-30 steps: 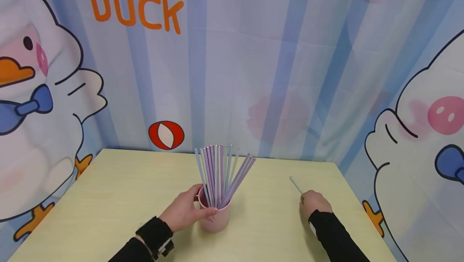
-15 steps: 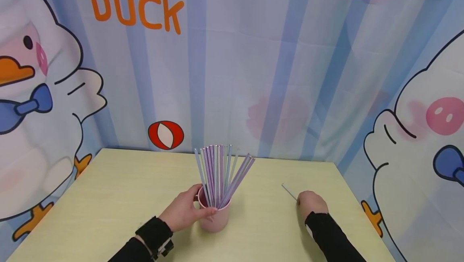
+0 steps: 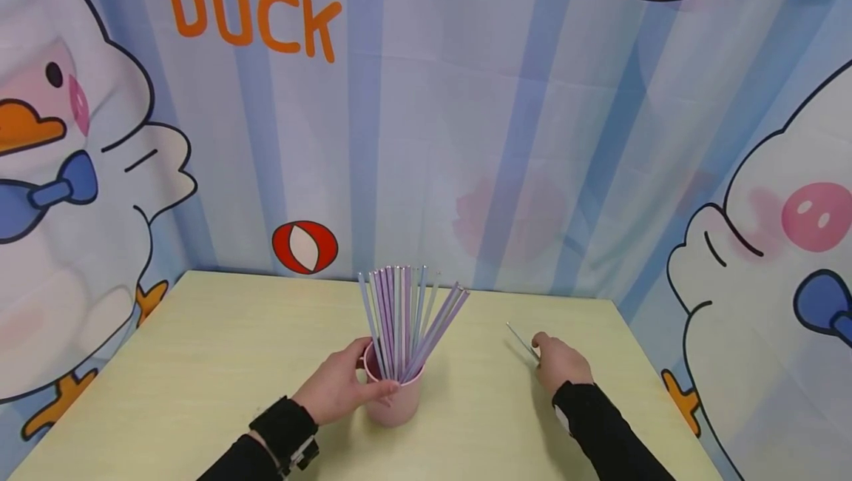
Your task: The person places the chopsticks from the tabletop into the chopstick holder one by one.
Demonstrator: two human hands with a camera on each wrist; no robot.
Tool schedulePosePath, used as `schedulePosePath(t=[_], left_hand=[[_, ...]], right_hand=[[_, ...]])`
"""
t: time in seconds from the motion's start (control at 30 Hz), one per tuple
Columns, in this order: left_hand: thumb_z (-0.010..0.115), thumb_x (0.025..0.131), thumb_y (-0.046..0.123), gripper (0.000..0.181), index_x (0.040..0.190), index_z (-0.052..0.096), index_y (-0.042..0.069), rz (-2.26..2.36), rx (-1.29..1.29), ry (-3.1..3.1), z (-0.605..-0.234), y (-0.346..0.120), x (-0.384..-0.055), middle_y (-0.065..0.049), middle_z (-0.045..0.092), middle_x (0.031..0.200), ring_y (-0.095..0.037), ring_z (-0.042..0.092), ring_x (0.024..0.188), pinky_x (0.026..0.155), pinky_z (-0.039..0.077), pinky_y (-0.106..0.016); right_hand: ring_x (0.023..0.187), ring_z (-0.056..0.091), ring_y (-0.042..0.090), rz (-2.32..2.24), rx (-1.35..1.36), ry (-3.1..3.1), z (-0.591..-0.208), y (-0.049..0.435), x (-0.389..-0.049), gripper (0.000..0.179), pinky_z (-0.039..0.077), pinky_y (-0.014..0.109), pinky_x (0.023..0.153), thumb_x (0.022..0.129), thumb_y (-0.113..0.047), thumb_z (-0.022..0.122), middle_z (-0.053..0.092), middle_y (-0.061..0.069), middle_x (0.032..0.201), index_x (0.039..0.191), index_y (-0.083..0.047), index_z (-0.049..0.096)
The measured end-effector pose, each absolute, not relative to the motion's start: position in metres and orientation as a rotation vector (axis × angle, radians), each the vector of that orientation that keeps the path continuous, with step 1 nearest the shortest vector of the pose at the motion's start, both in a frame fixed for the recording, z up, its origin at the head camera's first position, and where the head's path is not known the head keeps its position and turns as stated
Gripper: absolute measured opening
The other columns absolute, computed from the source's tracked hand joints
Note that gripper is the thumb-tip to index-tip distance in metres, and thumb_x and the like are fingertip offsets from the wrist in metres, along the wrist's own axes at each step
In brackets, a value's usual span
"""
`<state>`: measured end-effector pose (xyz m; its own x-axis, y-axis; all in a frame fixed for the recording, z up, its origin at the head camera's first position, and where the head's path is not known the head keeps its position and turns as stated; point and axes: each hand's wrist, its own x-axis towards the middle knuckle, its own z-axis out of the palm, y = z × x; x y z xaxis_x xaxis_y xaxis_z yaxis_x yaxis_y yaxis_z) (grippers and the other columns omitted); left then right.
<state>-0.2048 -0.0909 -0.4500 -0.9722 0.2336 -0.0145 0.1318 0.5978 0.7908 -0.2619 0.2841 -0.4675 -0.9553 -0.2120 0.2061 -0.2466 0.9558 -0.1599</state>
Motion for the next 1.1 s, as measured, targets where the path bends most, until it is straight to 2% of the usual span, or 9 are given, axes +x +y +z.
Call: schedulePosePath(t=[0.17, 0.23, 0.47, 0.73, 0.93, 1.1], left_hand=[[0.076, 0.067, 0.063, 0.096, 0.141, 0.045, 0.009, 1.322, 0.313, 2.699, -0.450, -0.090, -0.204, -0.008, 0.062, 0.126, -0.027, 0.058, 0.109, 0.094, 0.049, -0.055], [0.076, 0.068, 0.062, 0.096, 0.141, 0.045, 0.009, 1.323, 0.310, 2.699, -0.450, -0.090, -0.204, -0.008, 0.062, 0.127, -0.028, 0.058, 0.110, 0.094, 0.049, -0.055], [0.076, 0.068, 0.062, 0.096, 0.142, 0.045, 0.009, 1.320, 0.329, 2.704, -0.449, -0.091, -0.205, -0.008, 0.062, 0.127, -0.027, 0.058, 0.109, 0.095, 0.049, -0.055], [0.075, 0.068, 0.063, 0.097, 0.142, 0.044, 0.009, 1.312, 0.325, 2.709, -0.449, -0.090, -0.205, -0.008, 0.061, 0.127, -0.027, 0.058, 0.109, 0.095, 0.048, -0.055], [0.074, 0.068, 0.064, 0.098, 0.143, 0.044, 0.010, 1.311, 0.322, 2.704, -0.449, -0.090, -0.205, -0.007, 0.061, 0.128, -0.027, 0.058, 0.109, 0.095, 0.049, -0.055], [0.074, 0.068, 0.064, 0.097, 0.142, 0.044, 0.010, 1.317, 0.325, 2.704, -0.449, -0.090, -0.205, -0.008, 0.061, 0.129, -0.027, 0.058, 0.109, 0.095, 0.049, -0.055]], right_hand=[[0.065, 0.050, 0.019, 0.449, 0.333, -2.900, -0.445, 0.277, -0.263, 0.038, 0.043, 0.036, 0.058, 0.086, -0.002, 0.066, 0.058, 0.008, 0.088, 0.123, 0.002, 0.057], [0.066, 0.051, 0.020, 0.563, 0.316, -2.885, -0.435, 0.274, -0.262, 0.038, 0.044, 0.037, 0.058, 0.087, -0.002, 0.064, 0.058, 0.009, 0.090, 0.124, 0.004, 0.055], [0.084, 0.059, 0.027, 0.981, 0.276, -2.775, -0.409, 0.264, -0.259, 0.042, 0.054, 0.039, 0.067, 0.092, -0.003, 0.057, 0.056, 0.014, 0.098, 0.131, 0.006, 0.045], [0.088, 0.058, 0.029, 1.327, 0.334, -2.594, -0.383, 0.240, -0.248, 0.043, 0.059, 0.036, 0.073, 0.096, -0.003, 0.051, 0.052, 0.017, 0.103, 0.135, 0.003, 0.035], [0.084, 0.059, 0.016, 1.523, 0.312, -2.456, -0.359, 0.221, -0.238, 0.046, 0.059, 0.026, 0.071, 0.095, -0.002, 0.053, 0.050, 0.017, 0.105, 0.134, 0.004, 0.031], [0.084, 0.057, 0.008, 1.671, 0.369, -2.312, -0.344, 0.205, -0.230, 0.048, 0.058, 0.024, 0.073, 0.095, 0.000, 0.053, 0.047, 0.015, 0.107, 0.135, 0.006, 0.027]])
